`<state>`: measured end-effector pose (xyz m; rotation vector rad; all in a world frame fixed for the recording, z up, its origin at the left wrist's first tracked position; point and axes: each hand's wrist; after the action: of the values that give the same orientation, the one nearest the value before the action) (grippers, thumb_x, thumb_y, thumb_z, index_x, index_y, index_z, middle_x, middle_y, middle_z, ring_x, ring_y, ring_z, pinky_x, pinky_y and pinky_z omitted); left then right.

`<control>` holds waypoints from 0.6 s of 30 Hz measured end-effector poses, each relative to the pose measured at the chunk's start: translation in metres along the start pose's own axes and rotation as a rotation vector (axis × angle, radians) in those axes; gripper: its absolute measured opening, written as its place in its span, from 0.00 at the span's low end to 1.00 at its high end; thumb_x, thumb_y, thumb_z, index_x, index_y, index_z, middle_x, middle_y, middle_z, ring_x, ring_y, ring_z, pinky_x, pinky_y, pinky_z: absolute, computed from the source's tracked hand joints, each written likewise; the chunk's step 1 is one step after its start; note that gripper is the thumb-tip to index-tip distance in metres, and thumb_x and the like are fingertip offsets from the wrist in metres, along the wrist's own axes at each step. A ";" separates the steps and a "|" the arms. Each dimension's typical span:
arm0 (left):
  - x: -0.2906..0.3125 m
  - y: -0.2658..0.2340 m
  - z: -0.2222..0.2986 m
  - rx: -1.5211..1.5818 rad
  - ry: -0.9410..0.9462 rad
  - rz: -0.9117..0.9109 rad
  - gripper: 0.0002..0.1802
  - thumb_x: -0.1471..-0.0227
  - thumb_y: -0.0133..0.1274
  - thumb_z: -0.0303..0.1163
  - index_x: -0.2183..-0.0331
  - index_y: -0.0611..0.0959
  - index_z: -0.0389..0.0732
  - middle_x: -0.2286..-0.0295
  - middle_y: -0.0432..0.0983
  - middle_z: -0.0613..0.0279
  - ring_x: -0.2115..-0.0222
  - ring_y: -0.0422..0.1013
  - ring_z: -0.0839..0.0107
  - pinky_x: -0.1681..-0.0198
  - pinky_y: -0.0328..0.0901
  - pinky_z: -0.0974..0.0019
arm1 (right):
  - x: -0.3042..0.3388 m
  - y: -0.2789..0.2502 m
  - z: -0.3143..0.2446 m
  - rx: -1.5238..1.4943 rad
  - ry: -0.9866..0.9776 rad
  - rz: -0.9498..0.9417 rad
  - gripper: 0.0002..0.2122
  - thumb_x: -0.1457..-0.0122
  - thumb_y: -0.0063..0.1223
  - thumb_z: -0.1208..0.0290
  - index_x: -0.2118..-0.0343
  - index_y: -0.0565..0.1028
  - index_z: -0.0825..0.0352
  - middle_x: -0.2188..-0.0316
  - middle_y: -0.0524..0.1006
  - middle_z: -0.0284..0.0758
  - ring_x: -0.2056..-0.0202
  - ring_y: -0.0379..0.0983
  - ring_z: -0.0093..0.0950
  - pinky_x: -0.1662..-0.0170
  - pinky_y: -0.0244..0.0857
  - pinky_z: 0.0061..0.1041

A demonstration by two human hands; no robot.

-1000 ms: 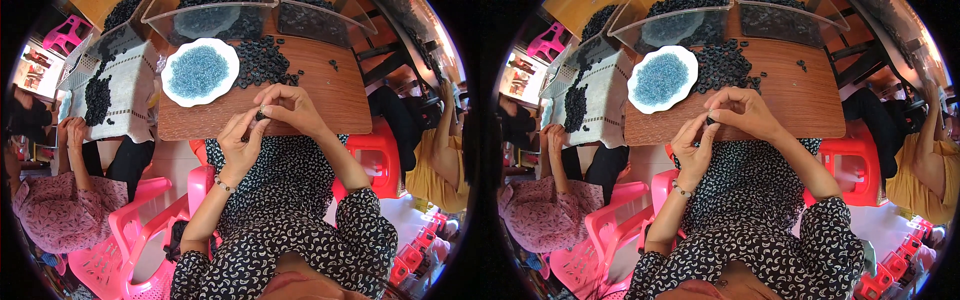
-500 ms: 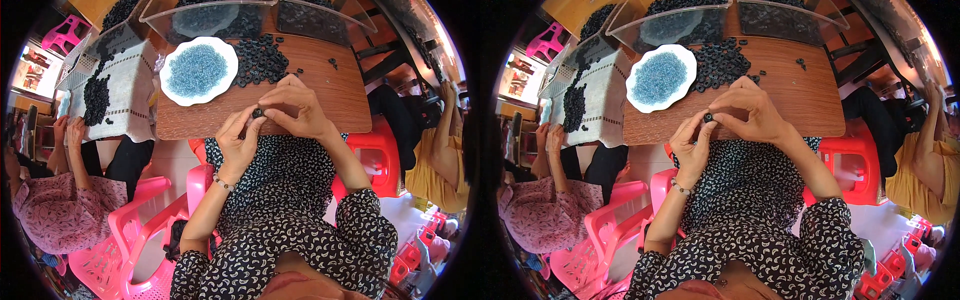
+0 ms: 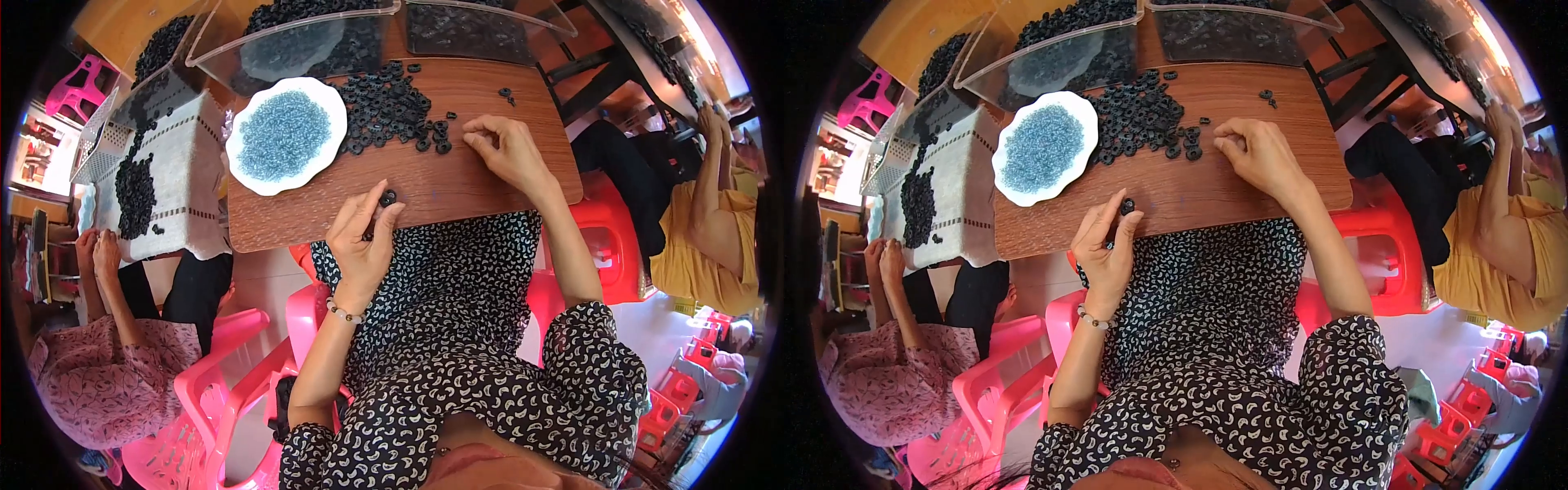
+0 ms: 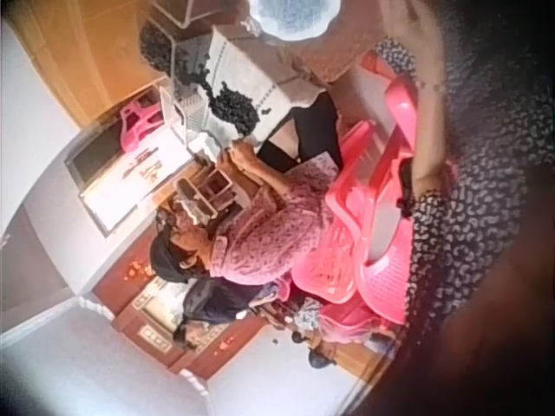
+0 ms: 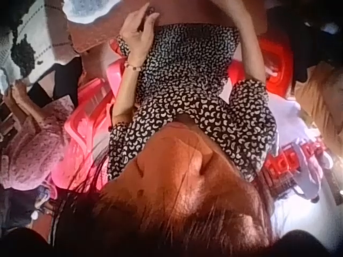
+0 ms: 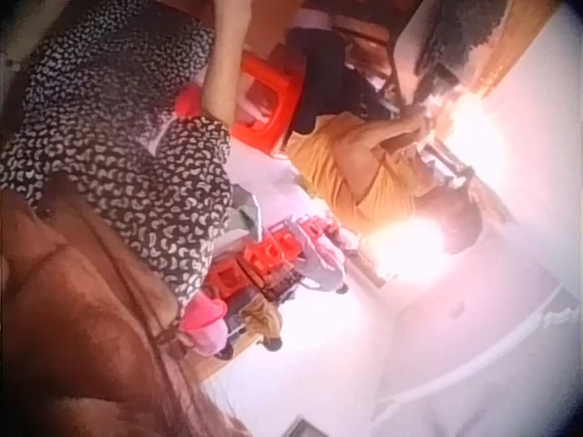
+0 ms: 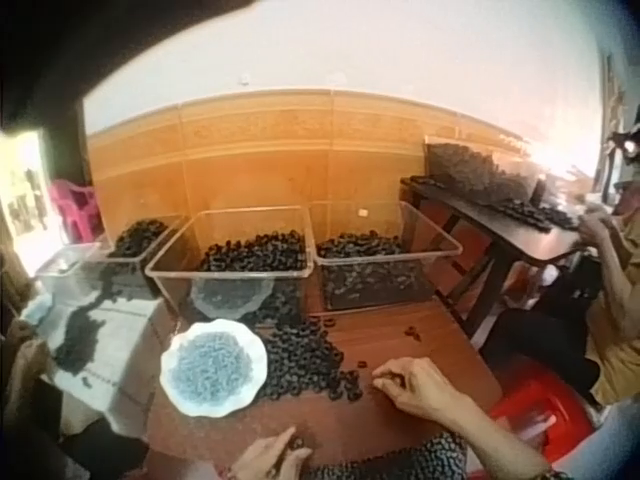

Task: Sorting and inspecting black buttons and small blue beads at a workshop table.

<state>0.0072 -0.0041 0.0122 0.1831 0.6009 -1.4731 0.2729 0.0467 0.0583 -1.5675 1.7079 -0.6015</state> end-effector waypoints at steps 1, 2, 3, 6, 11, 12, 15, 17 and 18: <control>0.000 0.001 -0.001 0.002 0.002 -0.005 0.18 0.49 0.66 0.22 0.54 0.86 0.35 0.68 0.81 0.58 0.73 0.74 0.76 0.68 0.69 0.74 | 0.001 0.002 0.001 0.003 0.017 -0.033 0.09 0.41 0.60 0.72 0.61 0.81 0.71 0.73 0.81 0.43 0.73 0.77 0.33 0.66 0.70 0.31; 0.000 0.001 -0.002 -0.004 0.010 -0.013 0.18 0.49 0.66 0.22 0.54 0.86 0.36 0.68 0.82 0.58 0.72 0.75 0.75 0.68 0.69 0.74 | 0.002 0.004 0.004 -0.025 -0.016 -0.016 0.09 0.40 0.59 0.71 0.60 0.81 0.70 0.72 0.81 0.44 0.72 0.78 0.35 0.66 0.70 0.33; 0.000 0.002 -0.003 -0.011 0.018 -0.021 0.17 0.49 0.66 0.22 0.55 0.87 0.36 0.67 0.82 0.58 0.72 0.76 0.75 0.68 0.70 0.74 | 0.001 0.005 0.005 -0.025 -0.013 -0.013 0.09 0.40 0.59 0.71 0.60 0.81 0.70 0.72 0.81 0.44 0.72 0.78 0.35 0.66 0.70 0.33; 0.001 0.003 -0.006 -0.021 0.054 -0.025 0.17 0.49 0.66 0.22 0.55 0.87 0.37 0.67 0.82 0.58 0.71 0.77 0.74 0.68 0.70 0.73 | -0.009 0.007 0.010 -0.001 -0.026 0.055 0.09 0.39 0.58 0.71 0.60 0.81 0.69 0.70 0.81 0.44 0.68 0.77 0.38 0.61 0.70 0.35; 0.001 0.004 -0.003 -0.016 0.048 -0.037 0.17 0.49 0.66 0.22 0.55 0.87 0.37 0.67 0.82 0.58 0.72 0.77 0.74 0.68 0.70 0.73 | -0.035 0.014 0.030 0.169 -0.216 0.090 0.10 0.39 0.59 0.71 0.56 0.82 0.66 0.70 0.79 0.39 0.66 0.73 0.35 0.58 0.67 0.33; 0.000 0.005 -0.002 -0.009 0.033 -0.045 0.17 0.49 0.66 0.22 0.55 0.87 0.37 0.67 0.82 0.58 0.72 0.77 0.74 0.69 0.70 0.73 | -0.038 0.014 0.033 0.170 -0.216 0.093 0.10 0.39 0.59 0.71 0.56 0.82 0.66 0.70 0.79 0.39 0.66 0.73 0.35 0.58 0.67 0.33; 0.000 0.003 -0.003 -0.016 0.051 -0.047 0.17 0.49 0.66 0.22 0.55 0.87 0.37 0.67 0.82 0.58 0.72 0.77 0.74 0.69 0.71 0.73 | -0.043 0.018 0.035 0.214 -0.354 0.073 0.09 0.38 0.58 0.71 0.56 0.82 0.65 0.70 0.78 0.39 0.61 0.73 0.39 0.54 0.66 0.36; 0.001 0.003 -0.004 -0.007 0.043 -0.049 0.16 0.49 0.65 0.22 0.55 0.87 0.37 0.67 0.82 0.57 0.72 0.78 0.74 0.69 0.71 0.73 | -0.044 0.014 0.032 0.294 -0.269 -0.007 0.09 0.39 0.58 0.71 0.58 0.81 0.66 0.69 0.79 0.39 0.59 0.73 0.42 0.53 0.66 0.39; 0.001 0.003 -0.004 0.005 0.039 -0.054 0.16 0.48 0.65 0.22 0.55 0.87 0.37 0.66 0.82 0.57 0.72 0.78 0.74 0.69 0.71 0.73 | -0.043 0.013 0.031 0.293 -0.270 -0.012 0.09 0.39 0.58 0.71 0.58 0.81 0.66 0.69 0.79 0.39 0.59 0.73 0.42 0.53 0.66 0.39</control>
<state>0.0091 -0.0027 0.0081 0.2007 0.6382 -1.5263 0.2882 0.0949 0.0372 -1.3813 1.3453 -0.5865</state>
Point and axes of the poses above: each hand's wrist, its own x-axis away from the middle knuckle, its own y-axis out of the palm, z = x × y
